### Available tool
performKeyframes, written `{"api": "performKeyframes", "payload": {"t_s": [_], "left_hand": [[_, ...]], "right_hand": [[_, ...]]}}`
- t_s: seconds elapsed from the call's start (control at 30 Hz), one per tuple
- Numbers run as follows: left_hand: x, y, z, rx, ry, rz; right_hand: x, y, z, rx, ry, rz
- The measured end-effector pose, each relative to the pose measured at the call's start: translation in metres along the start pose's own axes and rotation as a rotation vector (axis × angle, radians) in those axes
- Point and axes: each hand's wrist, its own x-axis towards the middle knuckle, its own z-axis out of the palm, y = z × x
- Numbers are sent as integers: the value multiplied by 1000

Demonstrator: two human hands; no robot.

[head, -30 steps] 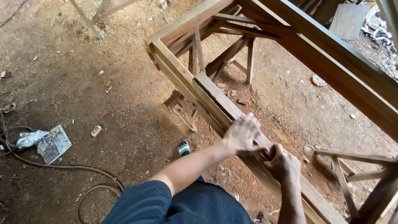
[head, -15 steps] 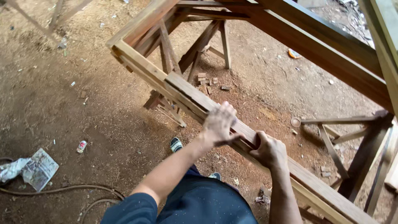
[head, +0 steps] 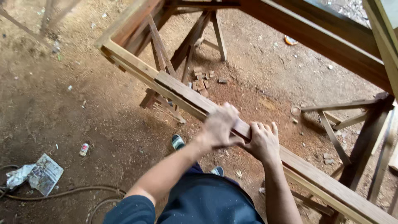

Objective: The person sands the surface and edges of a wooden frame by hand using sandpaper.

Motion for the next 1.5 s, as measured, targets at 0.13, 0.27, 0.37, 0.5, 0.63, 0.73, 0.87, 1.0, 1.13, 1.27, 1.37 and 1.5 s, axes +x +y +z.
{"api": "performKeyframes", "payload": {"t_s": [0.13, 0.27, 0.37, 0.5, 0.63, 0.73, 0.87, 1.0, 1.13, 1.27, 1.37, 1.5], "left_hand": [[-4, -42, 13, 92, 495, 39], [-11, -115, 2, 329, 653, -192], [-6, -81, -13, 169, 71, -198], [-11, 0, -19, 35, 86, 19], [-9, -41, -11, -115, -324, -176], [-9, -88, -10, 253, 299, -193], [0, -58, -8, -6, -106, -141], [-7, -9, -9, -364, 463, 140], [-9, -86, 0, -74, 267, -156], [-10, -100, 2, 442, 838, -212], [3, -44, -14, 166, -220, -54], [-14, -40, -4, 62, 855, 122]], "right_hand": [[-2, 5, 3, 153, -106, 92], [2, 6, 10, 90, -155, 120], [4, 5, 11, 86, -166, 108], [5, 0, 5, 98, -203, 136], [2, 6, 11, 82, -141, 88], [3, 8, 15, 89, -137, 78], [1, 4, 5, 95, -149, 94], [2, -1, -2, 114, -174, 115], [1, 8, 12, 63, -147, 77], [4, 12, 21, 51, -135, 71], [5, 10, 17, 59, -137, 88], [2, 8, 18, 115, -105, 100]]}}
